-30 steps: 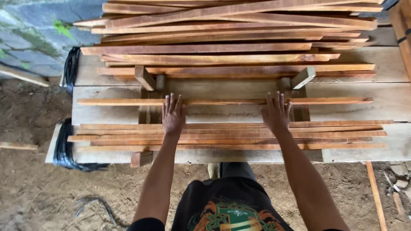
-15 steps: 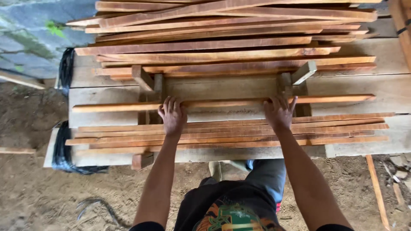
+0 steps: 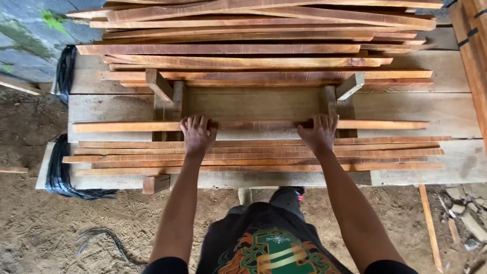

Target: Arranging thin wooden slats into a sorting rack on a workbench.

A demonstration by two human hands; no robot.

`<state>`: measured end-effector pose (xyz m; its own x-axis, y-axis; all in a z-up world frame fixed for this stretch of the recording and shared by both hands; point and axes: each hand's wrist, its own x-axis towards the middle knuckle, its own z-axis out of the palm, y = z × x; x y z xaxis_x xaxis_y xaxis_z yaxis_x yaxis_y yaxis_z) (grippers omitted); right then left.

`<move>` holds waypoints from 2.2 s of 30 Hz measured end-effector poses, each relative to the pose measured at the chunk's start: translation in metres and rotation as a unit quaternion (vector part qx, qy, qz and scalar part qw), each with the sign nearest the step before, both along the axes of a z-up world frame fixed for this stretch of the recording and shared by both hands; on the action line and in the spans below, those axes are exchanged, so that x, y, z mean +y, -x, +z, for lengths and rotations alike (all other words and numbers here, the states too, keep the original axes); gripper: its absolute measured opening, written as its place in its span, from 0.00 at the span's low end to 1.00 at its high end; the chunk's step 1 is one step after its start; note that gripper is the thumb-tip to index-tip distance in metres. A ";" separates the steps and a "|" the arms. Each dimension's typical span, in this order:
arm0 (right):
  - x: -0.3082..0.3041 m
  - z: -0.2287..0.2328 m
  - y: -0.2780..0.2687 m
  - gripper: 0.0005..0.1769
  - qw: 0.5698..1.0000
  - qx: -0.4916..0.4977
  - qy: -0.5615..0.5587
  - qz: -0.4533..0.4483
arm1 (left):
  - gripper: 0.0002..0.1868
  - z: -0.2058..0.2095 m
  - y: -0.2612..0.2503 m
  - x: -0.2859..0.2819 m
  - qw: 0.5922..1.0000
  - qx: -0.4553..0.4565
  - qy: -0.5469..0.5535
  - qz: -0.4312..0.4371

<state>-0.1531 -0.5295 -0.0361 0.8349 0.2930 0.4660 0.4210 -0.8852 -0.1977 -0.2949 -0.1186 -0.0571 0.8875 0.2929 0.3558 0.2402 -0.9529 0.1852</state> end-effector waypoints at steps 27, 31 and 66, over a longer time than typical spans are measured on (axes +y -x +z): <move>-0.007 -0.013 0.002 0.19 0.987 0.142 -0.009 -0.072 | 0.08 -0.008 0.003 -0.003 0.996 -0.067 -0.005 -0.065; 0.007 0.023 0.002 0.27 0.968 0.233 0.036 -0.082 | 0.13 0.017 0.001 -0.014 0.999 -0.017 -0.020 -0.027; -0.005 0.001 0.008 0.15 0.996 -0.059 -0.026 0.057 | 0.10 0.033 0.019 -0.024 0.993 -0.103 -0.004 -0.057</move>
